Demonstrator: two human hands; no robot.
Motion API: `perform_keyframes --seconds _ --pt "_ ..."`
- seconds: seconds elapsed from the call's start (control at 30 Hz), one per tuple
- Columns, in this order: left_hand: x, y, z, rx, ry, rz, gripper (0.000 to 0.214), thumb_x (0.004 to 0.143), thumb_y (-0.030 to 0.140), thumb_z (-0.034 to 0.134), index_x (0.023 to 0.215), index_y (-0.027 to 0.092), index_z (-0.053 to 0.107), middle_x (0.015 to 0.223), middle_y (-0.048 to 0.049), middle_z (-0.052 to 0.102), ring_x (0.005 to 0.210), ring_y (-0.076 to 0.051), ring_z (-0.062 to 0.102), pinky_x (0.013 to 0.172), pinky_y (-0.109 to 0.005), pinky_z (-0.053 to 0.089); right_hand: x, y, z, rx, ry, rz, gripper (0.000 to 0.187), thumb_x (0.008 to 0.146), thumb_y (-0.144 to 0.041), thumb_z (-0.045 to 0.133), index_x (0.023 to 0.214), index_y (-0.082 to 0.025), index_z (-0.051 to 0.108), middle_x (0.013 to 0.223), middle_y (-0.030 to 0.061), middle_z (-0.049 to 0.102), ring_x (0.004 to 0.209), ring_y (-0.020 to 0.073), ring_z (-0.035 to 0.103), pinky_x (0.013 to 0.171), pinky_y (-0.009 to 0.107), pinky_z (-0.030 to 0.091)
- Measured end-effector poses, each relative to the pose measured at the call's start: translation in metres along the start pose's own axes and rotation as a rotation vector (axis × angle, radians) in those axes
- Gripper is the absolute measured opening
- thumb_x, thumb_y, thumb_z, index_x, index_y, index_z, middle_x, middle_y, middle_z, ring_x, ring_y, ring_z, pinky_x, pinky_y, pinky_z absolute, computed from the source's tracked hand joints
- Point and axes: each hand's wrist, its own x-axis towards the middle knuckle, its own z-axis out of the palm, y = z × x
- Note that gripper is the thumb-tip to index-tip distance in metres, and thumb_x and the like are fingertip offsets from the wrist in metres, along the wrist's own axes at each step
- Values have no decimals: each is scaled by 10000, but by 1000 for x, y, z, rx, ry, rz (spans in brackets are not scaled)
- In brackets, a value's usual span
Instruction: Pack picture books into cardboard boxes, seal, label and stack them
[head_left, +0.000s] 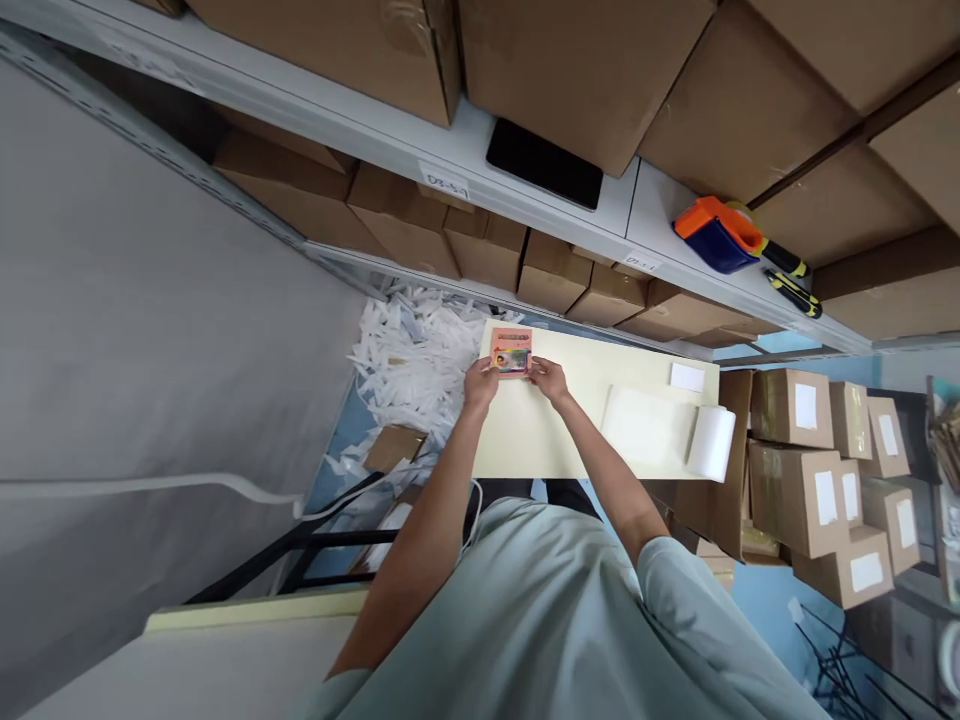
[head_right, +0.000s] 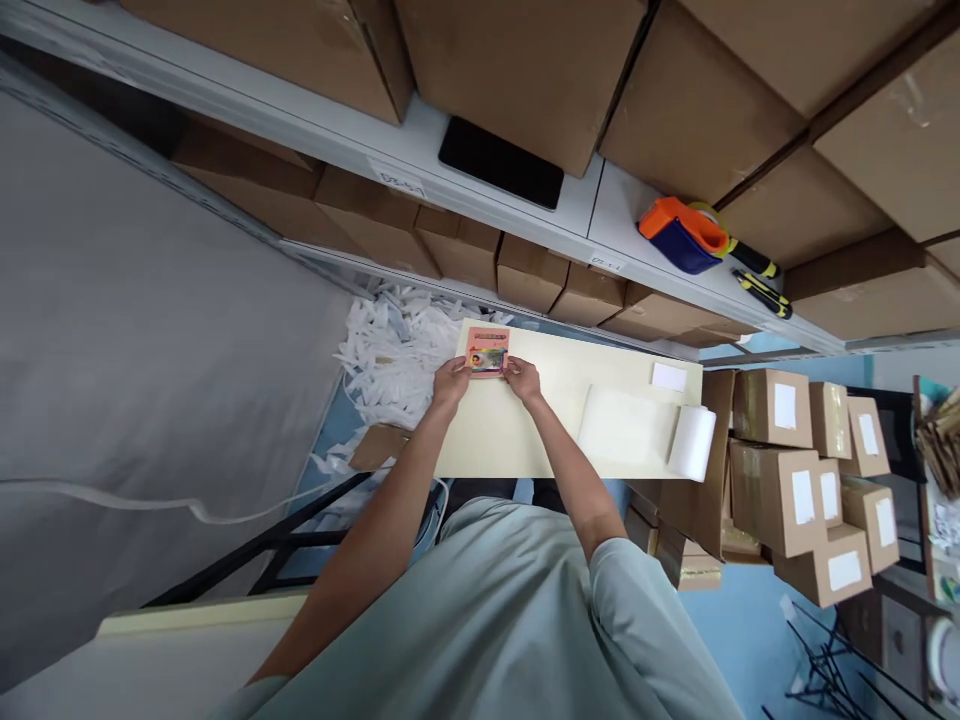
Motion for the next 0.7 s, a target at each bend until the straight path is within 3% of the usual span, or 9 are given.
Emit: perform_keyframes --seconds 0.13,0.23,0.37,0.47,0.57,0.7 --pt "-5 -10 4 64 0 24 452 795 196 649 1232 134 749 1351 -169 762 1362 -340 674 1202 -435 512 -38 23 -17 0 66 87 307 899 -114 646 1151 -158 817 1003 59 869 783 173 798 910 347 653" --pt "-28 -23 23 117 -89 80 458 882 223 607 1318 128 708 1455 -180 722 1366 -301 679 1196 -404 517 -93 50 -55 6 55 98 240 932 -150 664 1102 -188 829 1024 51 875 866 175 814 962 335 643" --pt "-81 -48 65 224 -326 157 376 937 282 627 1267 132 729 1281 -161 807 1188 -261 770 1096 -370 580 -169 86 -136 -165 224 94 202 960 -224 676 1079 -194 836 1076 82 876 989 219 823 997 350 634" --pt "-122 -66 105 293 -420 176 282 903 313 714 1143 177 770 1122 -115 846 1046 -258 801 1032 -374 610 -209 111 -208 -292 363 83 281 1018 -297 621 1166 -166 821 1197 139 851 1052 264 809 1045 419 625" --pt "-152 -76 144 387 -429 206 291 906 358 739 1154 210 769 1194 -106 837 1038 -276 797 1039 -416 613 -233 137 -277 -537 543 -5 366 1060 -358 582 1273 -145 789 1362 197 779 1244 315 747 1141 487 583" --pt "-175 -80 196 522 -347 332 472 943 384 705 1364 169 705 1418 -192 734 1295 -368 709 1182 -540 539 -244 172 -353 -830 788 -6 547 1079 -443 611 1515 -114 650 1625 280 557 1529 396 531 1247 592 475"
